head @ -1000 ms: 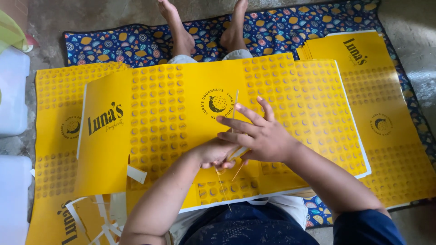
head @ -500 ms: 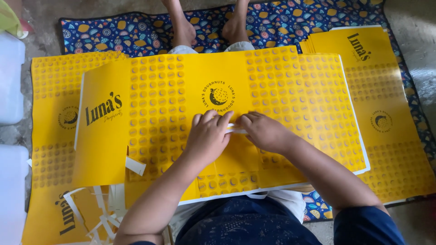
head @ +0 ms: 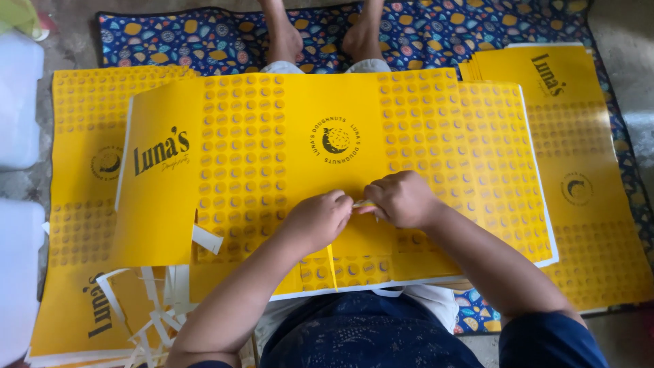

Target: Peeling waste strips from die-cut cardboard donut boxes and stacking them

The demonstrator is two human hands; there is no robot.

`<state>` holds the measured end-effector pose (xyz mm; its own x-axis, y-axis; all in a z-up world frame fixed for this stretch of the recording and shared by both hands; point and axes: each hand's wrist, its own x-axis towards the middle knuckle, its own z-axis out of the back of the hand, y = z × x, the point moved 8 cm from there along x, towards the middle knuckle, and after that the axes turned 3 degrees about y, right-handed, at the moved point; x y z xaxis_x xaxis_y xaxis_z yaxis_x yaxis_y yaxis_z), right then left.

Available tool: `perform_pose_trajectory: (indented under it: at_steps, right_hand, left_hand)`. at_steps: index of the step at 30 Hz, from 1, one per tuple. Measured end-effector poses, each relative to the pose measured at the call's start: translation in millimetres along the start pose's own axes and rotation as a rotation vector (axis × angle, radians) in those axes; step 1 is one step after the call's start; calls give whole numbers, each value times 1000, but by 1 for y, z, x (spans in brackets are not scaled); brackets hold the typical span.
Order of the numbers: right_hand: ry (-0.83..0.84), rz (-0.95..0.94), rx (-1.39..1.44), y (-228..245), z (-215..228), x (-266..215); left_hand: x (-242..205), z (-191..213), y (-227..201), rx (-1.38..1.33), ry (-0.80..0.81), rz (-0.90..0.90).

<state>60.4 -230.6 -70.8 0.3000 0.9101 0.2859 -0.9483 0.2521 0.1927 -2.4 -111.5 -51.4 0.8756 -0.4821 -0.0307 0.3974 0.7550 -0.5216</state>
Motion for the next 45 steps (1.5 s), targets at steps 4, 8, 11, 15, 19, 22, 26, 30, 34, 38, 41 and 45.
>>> perform_pose_trajectory:
  at_steps: [4, 8, 11, 15, 19, 22, 26, 30, 34, 38, 41, 45]
  right_hand:
    - [38, 24, 97, 29, 22, 29]
    - [-28, 200, 229, 79, 36, 76]
    - [-55, 434, 227, 142, 27, 120]
    - [-117, 696, 173, 250, -3, 180]
    - [-205, 869, 151, 356, -77, 203]
    - [24, 865, 139, 402, -166, 196]
    - [476, 884, -41, 425, -222, 174]
    - [930, 693, -143, 412, -279, 141]
    - [1014, 625, -62, 401, -287, 126]
    - [1081, 616, 9, 407, -266, 136]
    - [986, 670, 70, 423, -237, 148]
    - [739, 779, 386, 420, -127, 159]
  left_hand:
    - [-27, 10, 22, -11, -98, 64]
    - [-103, 32, 45, -189, -194, 298]
    - [-188, 45, 50, -152, -325, 501]
    - [-331, 51, 38, 103, -564, 866]
    - [-449, -5, 44, 372, -581, 1198]
    - [-485, -64, 51, 522, -574, 1421]
    - [-476, -141, 68, 294, -511, 1535]
    - [-460, -186, 72, -194, -311, 1647]
    - [-461, -189, 74, -251, -216, 1667]
    - [-462, -174, 71, -277, -216, 1649]
    - [-479, -145, 73, -298, -277, 1653]
    - [-506, -94, 111, -97, -410, 1641]
